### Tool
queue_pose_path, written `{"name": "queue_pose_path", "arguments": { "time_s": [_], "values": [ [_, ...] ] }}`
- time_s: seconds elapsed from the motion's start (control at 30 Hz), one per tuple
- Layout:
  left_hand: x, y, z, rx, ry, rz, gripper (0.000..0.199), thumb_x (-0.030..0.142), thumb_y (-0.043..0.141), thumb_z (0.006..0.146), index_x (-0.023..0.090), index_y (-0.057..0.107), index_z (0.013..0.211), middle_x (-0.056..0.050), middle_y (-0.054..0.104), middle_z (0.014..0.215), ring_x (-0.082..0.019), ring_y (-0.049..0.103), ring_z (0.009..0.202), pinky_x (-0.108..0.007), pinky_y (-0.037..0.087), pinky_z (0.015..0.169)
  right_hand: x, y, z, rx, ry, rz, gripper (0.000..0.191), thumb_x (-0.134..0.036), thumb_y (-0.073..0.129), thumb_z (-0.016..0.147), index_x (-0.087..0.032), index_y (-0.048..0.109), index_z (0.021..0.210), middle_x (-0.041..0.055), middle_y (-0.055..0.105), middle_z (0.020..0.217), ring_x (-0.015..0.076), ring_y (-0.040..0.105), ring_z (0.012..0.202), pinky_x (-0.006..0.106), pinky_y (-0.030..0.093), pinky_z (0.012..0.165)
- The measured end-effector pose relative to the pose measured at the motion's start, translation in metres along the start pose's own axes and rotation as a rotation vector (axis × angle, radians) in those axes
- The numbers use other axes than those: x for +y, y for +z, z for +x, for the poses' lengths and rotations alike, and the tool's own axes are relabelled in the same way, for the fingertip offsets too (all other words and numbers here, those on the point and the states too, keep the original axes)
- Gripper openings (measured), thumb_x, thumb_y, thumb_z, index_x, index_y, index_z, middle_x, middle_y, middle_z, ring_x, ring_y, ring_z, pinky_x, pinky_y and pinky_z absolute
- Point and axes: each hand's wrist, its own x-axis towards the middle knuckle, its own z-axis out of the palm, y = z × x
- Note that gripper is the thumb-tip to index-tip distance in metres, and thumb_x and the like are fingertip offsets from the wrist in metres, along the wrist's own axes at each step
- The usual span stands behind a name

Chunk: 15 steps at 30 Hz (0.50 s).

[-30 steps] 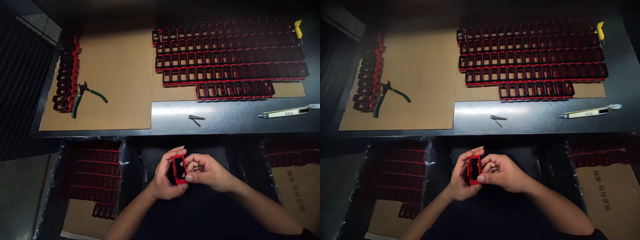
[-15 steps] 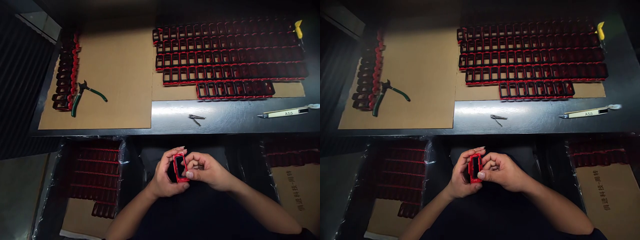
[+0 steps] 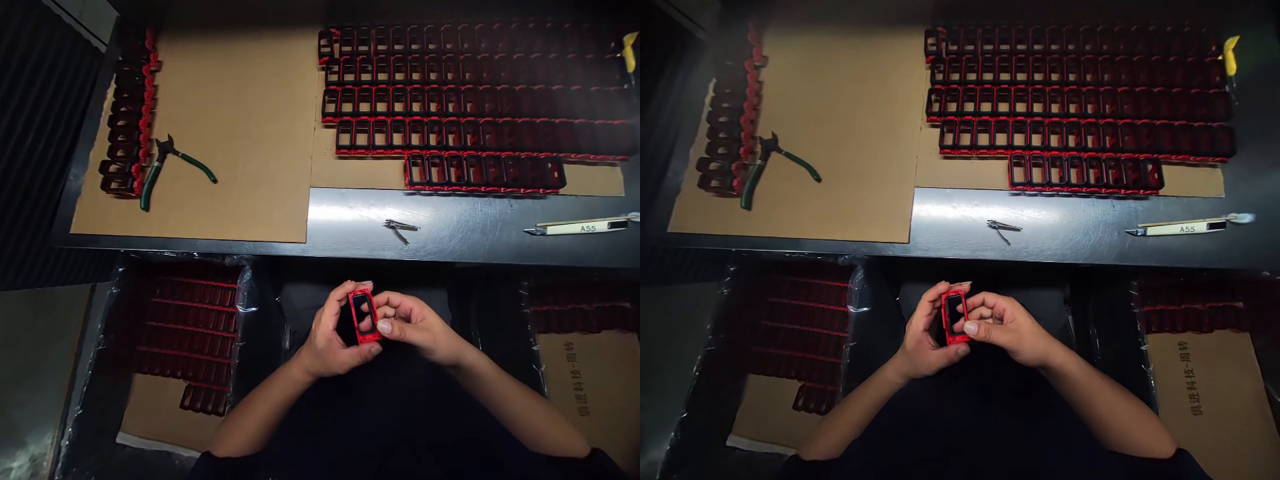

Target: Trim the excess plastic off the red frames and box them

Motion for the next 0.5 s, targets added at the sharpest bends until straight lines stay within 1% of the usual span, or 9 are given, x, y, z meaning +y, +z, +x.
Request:
{"name": "queue_pose_path", "arguments": {
  "time_s": [0.13, 0.23, 0.33, 0.5],
  "values": [
    [0.0008, -0.0006, 0.0009, -0.002, 0.046, 0.039, 0.088, 0.038, 0.078, 0.082, 0.023, 0.028, 0.153, -0.021, 0.058, 0.141, -0.03, 0.062, 0.127, -0.049, 0.052, 0.107, 0.0003, -0.0002, 0.002, -0.012, -0.014, 0.026, 0.046, -0.046, 0.08, 0.082, -0.016, 0.065, 0.113, 0.0099, 0.075, 0.104, 0.018, 0.072, 0.091, 0.034, 0.055, 0.087],
    [0.0013, -0.001, 0.0016, -0.001, 0.065, 0.049, 0.088, 0.035, 0.078, 0.083, 0.023, 0.028, 0.154, -0.022, 0.058, 0.142, -0.03, 0.062, 0.128, -0.049, 0.052, 0.107, 0.0008, -0.0004, 0.0037, -0.04, -0.029, 0.066, 0.043, -0.044, 0.079, 0.083, -0.015, 0.065, 0.112, 0.009, 0.075, 0.1, 0.017, 0.072, 0.089, 0.031, 0.054, 0.084],
    [0.0005, -0.0016, 0.0013, 0.012, 0.044, 0.057, 0.09, 0.039, 0.079, 0.081, 0.022, 0.029, 0.154, -0.021, 0.059, 0.14, -0.03, 0.063, 0.126, -0.049, 0.052, 0.107, 0.0015, -0.0004, 0.0052, -0.049, -0.029, 0.073, 0.042, -0.044, 0.079, 0.084, -0.014, 0.066, 0.111, 0.0078, 0.075, 0.095, 0.0149, 0.07, 0.083, 0.029, 0.053, 0.079],
    [-0.002, -0.0023, 0.0007, 0.028, 0.005, 0.069, 0.089, 0.044, 0.081, 0.079, 0.022, 0.033, 0.151, -0.02, 0.061, 0.138, -0.03, 0.065, 0.123, -0.048, 0.053, 0.106, 0.0031, -0.0006, 0.0068, -0.019, -0.008, 0.076, 0.046, -0.047, 0.08, 0.081, -0.014, 0.067, 0.109, 0.0074, 0.075, 0.091, 0.0138, 0.068, 0.078, 0.028, 0.051, 0.076]
  ]
}}
